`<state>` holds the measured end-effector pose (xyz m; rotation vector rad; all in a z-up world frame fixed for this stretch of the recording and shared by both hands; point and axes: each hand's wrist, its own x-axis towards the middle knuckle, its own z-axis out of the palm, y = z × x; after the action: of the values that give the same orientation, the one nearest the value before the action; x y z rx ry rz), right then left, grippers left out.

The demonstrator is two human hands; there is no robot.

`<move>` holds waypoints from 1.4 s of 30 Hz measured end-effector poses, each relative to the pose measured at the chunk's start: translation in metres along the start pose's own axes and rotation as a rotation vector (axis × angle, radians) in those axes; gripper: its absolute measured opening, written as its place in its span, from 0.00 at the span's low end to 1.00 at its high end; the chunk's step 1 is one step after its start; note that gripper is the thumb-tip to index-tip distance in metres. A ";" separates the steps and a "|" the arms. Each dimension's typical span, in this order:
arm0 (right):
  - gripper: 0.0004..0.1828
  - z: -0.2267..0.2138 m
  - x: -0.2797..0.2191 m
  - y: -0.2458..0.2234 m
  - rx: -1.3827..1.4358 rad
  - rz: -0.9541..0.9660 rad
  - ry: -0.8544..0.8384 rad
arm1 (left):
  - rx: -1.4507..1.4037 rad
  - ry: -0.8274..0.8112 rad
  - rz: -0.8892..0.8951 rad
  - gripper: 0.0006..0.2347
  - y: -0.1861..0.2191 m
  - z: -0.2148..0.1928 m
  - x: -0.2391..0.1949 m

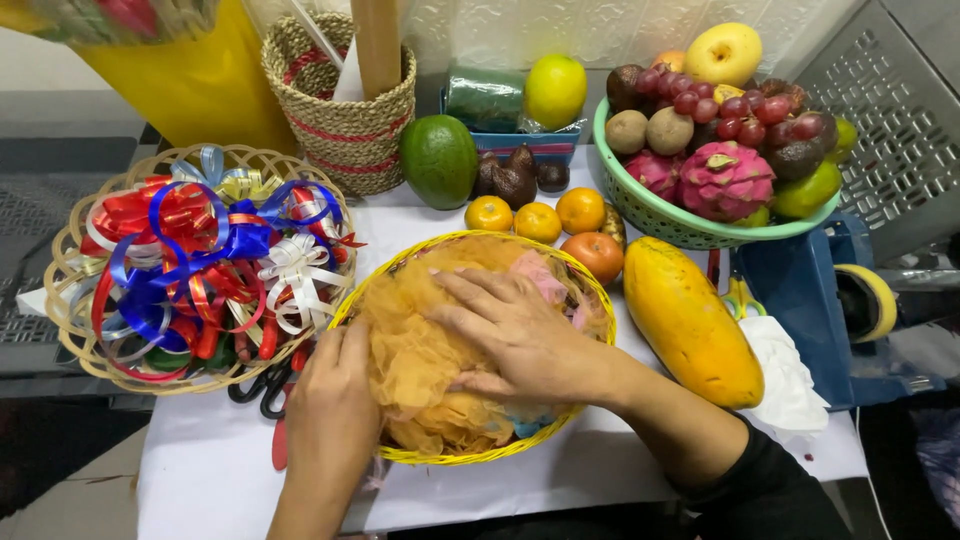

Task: Arranging decorative mesh fabric inside a small woven basket to prepare it for a gift arrangement.

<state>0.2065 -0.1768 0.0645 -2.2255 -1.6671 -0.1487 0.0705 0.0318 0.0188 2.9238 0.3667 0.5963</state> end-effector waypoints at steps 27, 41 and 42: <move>0.55 -0.019 -0.017 0.028 -0.010 0.155 -0.093 | -0.579 -0.480 0.136 0.43 0.003 -0.008 0.055; 0.48 -0.041 -0.047 0.045 0.283 0.230 -0.064 | -0.328 -0.125 0.331 0.37 0.013 -0.022 0.049; 0.48 -0.047 -0.042 0.046 0.287 0.229 -0.066 | -0.327 -0.128 0.327 0.37 0.017 -0.030 0.056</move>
<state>0.2432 -0.2427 0.0862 -2.1964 -1.3523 0.2117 0.1122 0.0329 0.0696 2.6963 -0.2109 0.4511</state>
